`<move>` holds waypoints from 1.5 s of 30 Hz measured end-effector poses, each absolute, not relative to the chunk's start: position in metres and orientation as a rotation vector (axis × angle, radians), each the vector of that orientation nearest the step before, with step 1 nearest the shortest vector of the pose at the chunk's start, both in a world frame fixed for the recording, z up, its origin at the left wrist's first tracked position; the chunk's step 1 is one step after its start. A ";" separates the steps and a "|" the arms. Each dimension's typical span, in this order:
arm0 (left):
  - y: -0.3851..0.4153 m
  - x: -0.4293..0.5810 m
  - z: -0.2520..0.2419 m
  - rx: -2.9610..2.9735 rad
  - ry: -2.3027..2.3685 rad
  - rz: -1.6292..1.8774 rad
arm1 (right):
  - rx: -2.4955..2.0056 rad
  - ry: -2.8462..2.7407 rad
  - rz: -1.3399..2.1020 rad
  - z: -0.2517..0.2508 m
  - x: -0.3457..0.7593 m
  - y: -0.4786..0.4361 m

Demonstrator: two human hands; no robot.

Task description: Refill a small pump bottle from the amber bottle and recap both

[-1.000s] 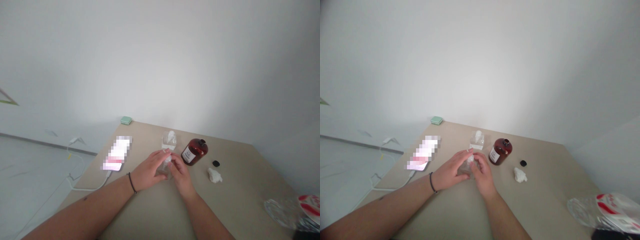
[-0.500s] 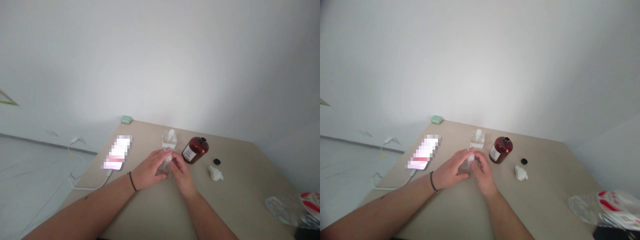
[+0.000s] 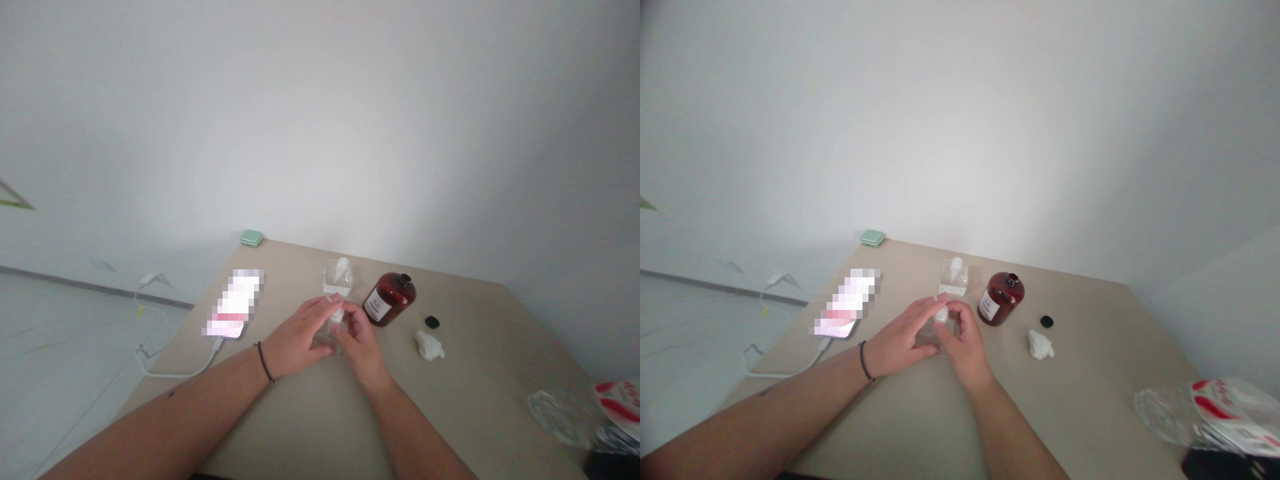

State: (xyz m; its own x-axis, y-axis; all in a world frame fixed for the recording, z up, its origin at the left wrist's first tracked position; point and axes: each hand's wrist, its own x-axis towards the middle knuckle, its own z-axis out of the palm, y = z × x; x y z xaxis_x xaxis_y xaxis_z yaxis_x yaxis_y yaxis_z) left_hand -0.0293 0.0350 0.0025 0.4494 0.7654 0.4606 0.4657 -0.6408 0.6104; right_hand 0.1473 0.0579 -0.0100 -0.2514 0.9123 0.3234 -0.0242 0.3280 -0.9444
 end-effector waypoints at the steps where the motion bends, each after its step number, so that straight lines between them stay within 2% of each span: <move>1: 0.035 -0.029 0.003 2.312 1.034 1.036 | -0.845 -1.543 1.115 -0.011 0.147 0.058; 45: 0.033 -0.029 0.005 2.278 1.055 1.020 | -0.830 -1.618 1.061 -0.006 0.149 0.057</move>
